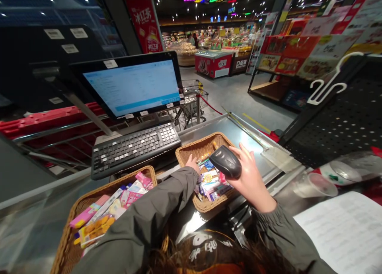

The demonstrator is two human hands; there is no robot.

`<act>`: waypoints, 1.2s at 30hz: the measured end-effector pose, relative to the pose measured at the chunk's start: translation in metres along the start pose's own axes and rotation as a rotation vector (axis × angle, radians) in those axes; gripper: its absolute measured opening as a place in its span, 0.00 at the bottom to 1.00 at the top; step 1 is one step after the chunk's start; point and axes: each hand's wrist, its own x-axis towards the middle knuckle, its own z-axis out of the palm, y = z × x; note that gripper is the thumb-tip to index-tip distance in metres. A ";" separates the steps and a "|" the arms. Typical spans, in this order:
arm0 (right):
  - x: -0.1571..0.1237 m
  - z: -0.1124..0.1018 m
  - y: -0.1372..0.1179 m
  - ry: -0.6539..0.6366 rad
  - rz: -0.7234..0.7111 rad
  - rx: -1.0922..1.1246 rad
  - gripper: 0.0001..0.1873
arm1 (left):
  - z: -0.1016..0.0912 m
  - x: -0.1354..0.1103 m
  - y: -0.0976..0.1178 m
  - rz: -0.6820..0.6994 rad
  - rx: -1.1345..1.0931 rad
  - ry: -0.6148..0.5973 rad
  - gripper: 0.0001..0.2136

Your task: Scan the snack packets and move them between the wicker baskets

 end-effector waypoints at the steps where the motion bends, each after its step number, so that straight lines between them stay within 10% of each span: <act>1: 0.001 0.000 0.001 -0.001 0.002 0.004 0.24 | 0.001 0.000 0.000 -0.021 0.034 -0.019 0.06; 14: 0.007 0.002 0.004 0.036 -0.015 0.035 0.27 | -0.050 -0.024 0.024 -0.004 0.213 -0.009 0.17; 25: 0.002 0.003 -0.002 0.188 -0.063 -0.017 0.23 | -0.164 -0.118 0.017 0.196 0.192 0.509 0.05; 36: 0.024 0.001 -0.052 0.248 -0.208 -0.036 0.18 | -0.200 -0.232 -0.008 0.045 0.292 0.871 0.08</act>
